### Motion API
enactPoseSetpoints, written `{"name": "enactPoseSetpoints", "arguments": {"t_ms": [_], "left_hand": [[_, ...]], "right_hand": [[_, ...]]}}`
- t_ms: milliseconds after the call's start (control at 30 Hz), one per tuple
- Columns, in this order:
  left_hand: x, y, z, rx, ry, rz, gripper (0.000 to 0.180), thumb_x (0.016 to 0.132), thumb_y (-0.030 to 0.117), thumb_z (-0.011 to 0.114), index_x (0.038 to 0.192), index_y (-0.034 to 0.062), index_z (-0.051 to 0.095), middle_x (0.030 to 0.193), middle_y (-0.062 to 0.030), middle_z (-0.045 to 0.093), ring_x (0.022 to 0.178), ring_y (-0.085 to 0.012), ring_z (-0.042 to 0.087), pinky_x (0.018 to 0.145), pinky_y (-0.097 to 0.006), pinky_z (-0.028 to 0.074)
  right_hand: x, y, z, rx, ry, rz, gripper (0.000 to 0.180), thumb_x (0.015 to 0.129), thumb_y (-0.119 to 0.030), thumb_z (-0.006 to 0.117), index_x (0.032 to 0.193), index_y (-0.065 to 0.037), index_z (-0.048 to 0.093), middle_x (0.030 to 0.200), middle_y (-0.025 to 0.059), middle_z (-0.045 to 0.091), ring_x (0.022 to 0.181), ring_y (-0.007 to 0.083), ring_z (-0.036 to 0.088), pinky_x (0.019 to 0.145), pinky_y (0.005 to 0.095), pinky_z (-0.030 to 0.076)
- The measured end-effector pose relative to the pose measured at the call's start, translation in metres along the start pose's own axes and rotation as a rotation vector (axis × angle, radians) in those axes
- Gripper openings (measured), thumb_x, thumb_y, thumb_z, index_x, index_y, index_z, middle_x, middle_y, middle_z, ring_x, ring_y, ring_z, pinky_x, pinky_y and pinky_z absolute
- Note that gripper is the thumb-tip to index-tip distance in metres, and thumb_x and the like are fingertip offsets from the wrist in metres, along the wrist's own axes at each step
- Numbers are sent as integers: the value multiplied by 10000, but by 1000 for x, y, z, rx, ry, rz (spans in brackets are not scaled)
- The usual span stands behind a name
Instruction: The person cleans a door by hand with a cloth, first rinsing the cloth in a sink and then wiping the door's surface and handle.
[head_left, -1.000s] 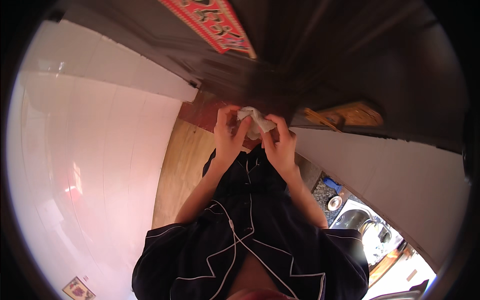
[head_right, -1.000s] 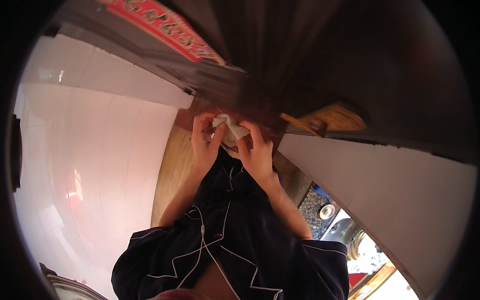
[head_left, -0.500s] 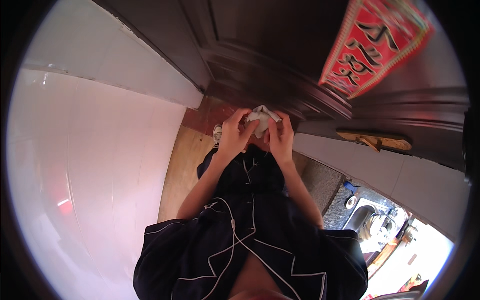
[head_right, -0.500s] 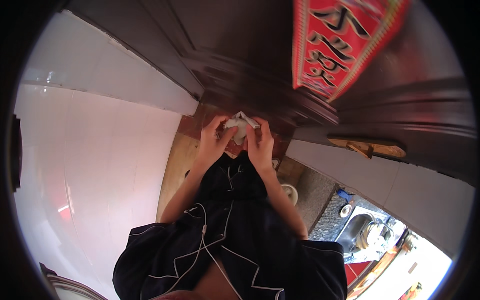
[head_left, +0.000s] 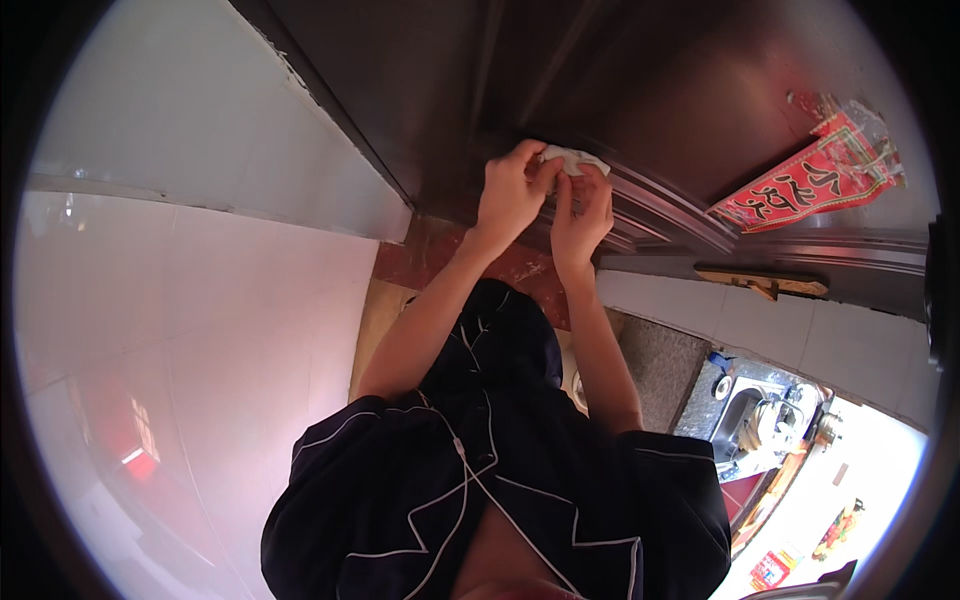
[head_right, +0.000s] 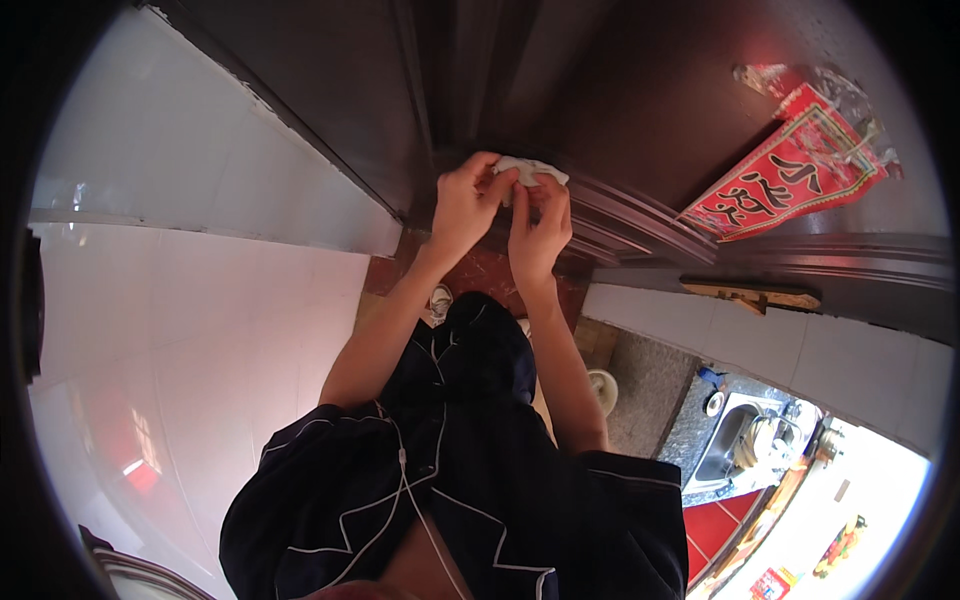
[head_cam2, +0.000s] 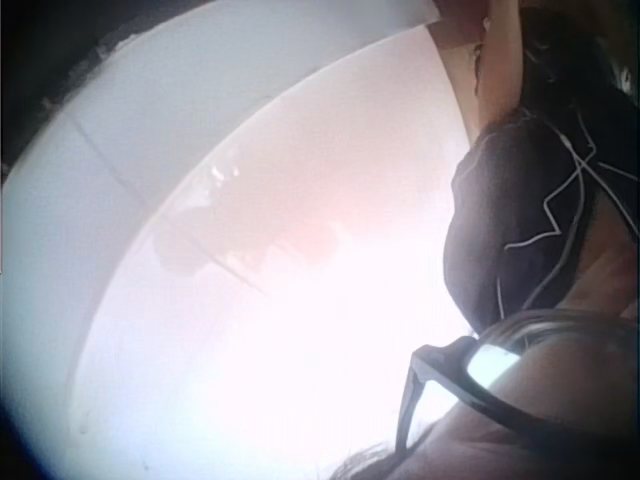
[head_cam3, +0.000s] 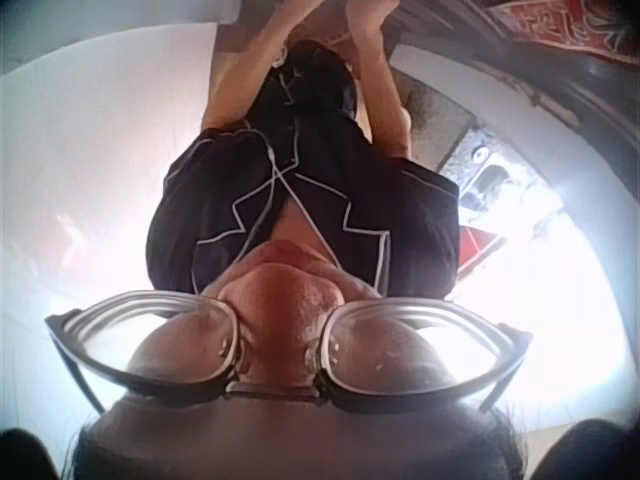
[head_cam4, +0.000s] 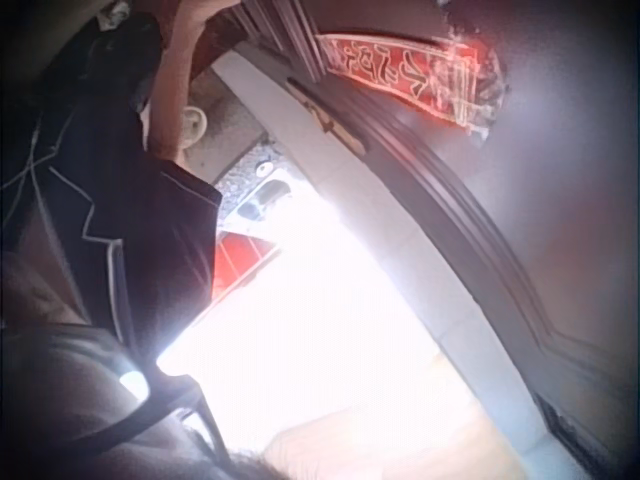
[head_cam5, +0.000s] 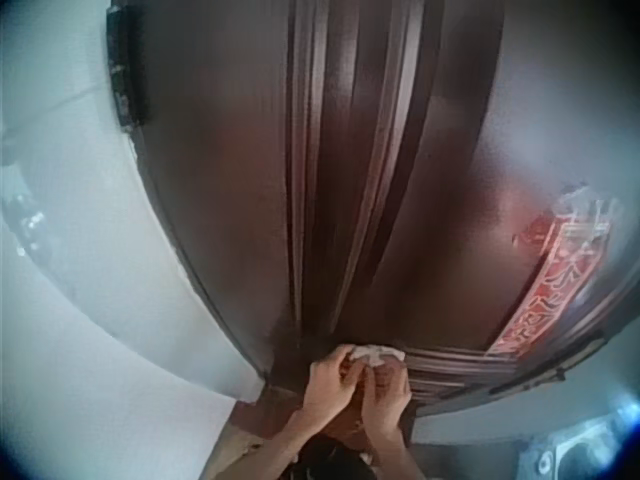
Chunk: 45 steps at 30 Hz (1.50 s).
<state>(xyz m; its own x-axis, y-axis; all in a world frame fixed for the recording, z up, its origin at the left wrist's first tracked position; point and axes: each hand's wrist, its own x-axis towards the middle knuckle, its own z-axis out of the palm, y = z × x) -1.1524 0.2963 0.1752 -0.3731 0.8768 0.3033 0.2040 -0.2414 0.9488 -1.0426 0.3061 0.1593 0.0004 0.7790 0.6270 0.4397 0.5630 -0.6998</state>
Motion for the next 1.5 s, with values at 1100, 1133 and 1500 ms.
{"name": "enactPoseSetpoints", "arguments": {"t_ms": [1100, 1133, 1500], "left_hand": [[-19, 1, 73, 258, -74, 302, 118, 883, 13, 681, 1000, 20, 663, 848, -108, 685, 656, -217, 675, 598, -304, 529], [-21, 4, 85, 252, -92, 306, 118, 883, 13, 681, 1000, 20, 663, 848, -108, 685, 656, -217, 675, 598, -304, 529], [-55, 26, 236, 171, -307, 448, 186, 852, 6, 677, 1029, 38, 627, 872, -156, 661, 756, -377, 655, 621, -407, 535]], "right_hand": [[4, 36, -58, 9, 44, 172, 159, 864, -1, 688, 998, -45, 615, 814, 114, 683, 652, 243, 695, 548, 317, 533], [4, 42, -69, 0, 59, 179, 159, 864, -1, 688, 998, -45, 615, 814, 114, 683, 652, 243, 695, 548, 317, 533], [13, 104, -209, -201, 201, 288, 136, 882, -9, 680, 968, -9, 575, 788, 134, 697, 677, 261, 715, 551, 335, 538]]}}
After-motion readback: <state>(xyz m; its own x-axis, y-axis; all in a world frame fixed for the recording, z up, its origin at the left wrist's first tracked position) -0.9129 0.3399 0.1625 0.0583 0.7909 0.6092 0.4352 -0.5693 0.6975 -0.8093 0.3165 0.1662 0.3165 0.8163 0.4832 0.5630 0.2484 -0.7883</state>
